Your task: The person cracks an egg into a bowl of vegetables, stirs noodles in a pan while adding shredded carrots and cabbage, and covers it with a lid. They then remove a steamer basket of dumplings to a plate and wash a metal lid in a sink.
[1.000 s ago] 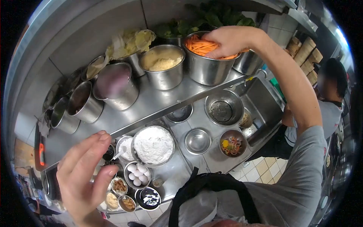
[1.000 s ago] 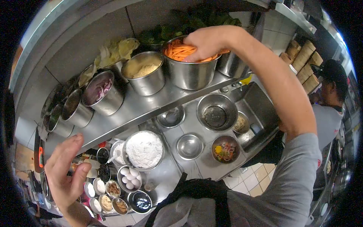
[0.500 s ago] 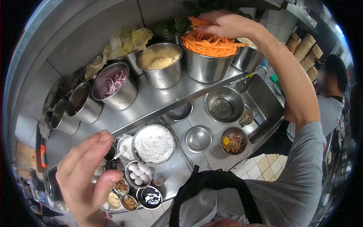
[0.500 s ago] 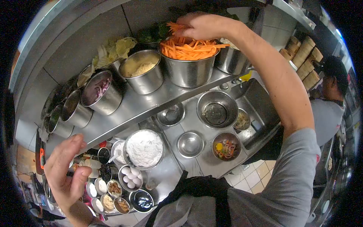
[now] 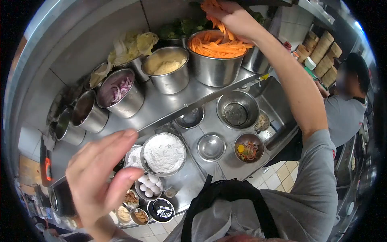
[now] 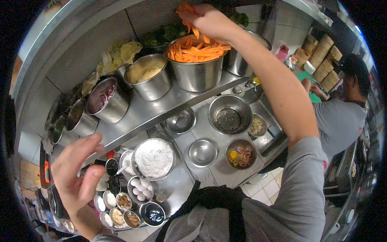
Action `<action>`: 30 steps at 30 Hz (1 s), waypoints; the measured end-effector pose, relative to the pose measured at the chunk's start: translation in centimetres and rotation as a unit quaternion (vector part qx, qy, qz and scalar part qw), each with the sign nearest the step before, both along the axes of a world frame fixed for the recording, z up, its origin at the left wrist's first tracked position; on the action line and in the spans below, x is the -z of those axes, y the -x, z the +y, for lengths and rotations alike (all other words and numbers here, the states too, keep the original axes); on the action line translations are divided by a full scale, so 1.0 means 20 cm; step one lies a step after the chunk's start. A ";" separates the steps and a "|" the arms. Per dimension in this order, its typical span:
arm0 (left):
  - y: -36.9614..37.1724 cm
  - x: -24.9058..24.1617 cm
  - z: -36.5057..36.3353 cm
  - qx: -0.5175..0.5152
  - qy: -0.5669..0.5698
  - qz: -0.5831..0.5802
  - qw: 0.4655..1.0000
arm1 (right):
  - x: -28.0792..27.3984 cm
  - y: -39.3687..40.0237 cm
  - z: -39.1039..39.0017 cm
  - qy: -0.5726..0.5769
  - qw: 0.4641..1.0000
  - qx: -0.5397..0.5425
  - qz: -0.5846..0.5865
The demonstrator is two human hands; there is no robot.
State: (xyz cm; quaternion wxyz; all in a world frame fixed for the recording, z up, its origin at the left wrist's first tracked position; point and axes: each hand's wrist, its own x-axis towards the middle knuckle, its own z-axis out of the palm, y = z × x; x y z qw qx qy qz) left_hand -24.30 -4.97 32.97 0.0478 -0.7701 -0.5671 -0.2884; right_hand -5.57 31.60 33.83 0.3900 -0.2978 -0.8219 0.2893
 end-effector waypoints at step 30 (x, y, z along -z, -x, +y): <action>-0.62 -0.20 1.68 0.042 0.077 0.058 0.994 | 1.32 -1.46 -0.78 0.459 0.781 0.020 0.424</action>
